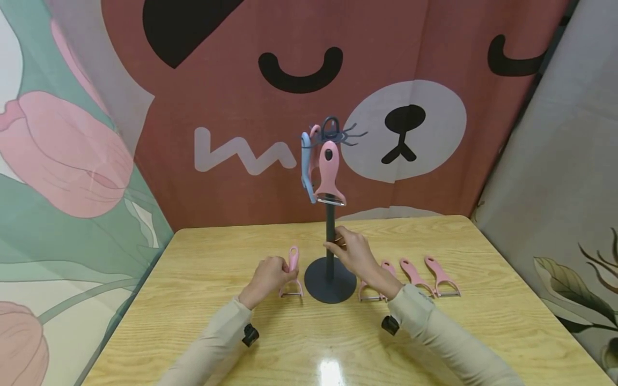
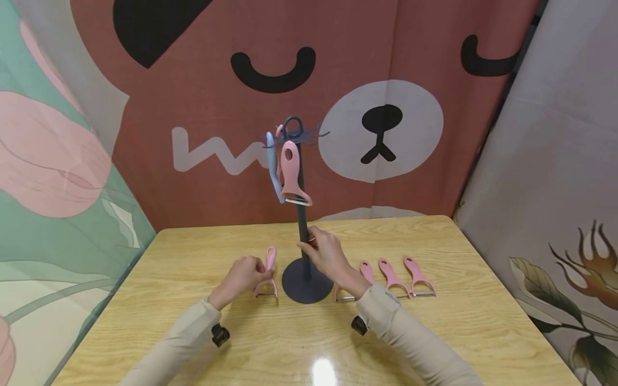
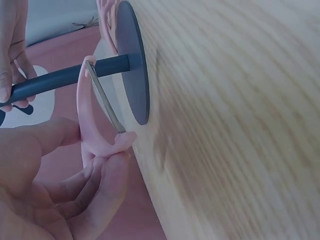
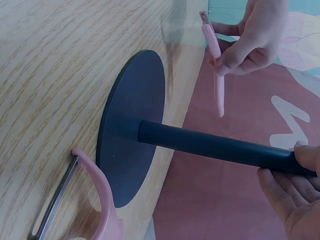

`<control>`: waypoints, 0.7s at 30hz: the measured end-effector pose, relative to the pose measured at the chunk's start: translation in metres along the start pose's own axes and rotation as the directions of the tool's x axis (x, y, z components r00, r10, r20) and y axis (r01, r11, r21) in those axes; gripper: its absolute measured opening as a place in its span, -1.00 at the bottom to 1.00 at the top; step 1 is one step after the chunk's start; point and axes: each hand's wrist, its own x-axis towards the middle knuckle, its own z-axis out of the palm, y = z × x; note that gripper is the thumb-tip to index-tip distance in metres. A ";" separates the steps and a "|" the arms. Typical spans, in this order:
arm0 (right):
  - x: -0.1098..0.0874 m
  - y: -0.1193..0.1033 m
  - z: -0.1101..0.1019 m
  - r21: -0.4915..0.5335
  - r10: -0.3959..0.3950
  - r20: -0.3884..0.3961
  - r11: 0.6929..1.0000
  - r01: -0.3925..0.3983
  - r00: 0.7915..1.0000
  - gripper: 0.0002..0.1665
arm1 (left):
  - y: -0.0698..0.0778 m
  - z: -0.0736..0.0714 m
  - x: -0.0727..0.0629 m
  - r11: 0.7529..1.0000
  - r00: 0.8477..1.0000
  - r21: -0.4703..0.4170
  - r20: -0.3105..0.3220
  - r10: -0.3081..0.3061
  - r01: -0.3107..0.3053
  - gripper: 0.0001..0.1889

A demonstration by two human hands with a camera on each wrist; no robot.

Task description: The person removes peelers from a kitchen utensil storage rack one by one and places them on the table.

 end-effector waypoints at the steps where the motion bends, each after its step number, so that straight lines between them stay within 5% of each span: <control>1: 0.000 0.000 0.000 0.003 -0.001 0.000 1.000 0.001 1.000 -0.79 | 0.000 0.000 -0.001 1.000 1.000 0.003 -0.004 0.003 -0.003 -0.53; 21: -0.001 0.000 -0.001 0.002 -0.005 0.005 1.000 0.005 1.000 -0.78 | -0.008 0.012 -0.003 0.992 0.997 0.103 0.026 -0.079 0.076 -0.62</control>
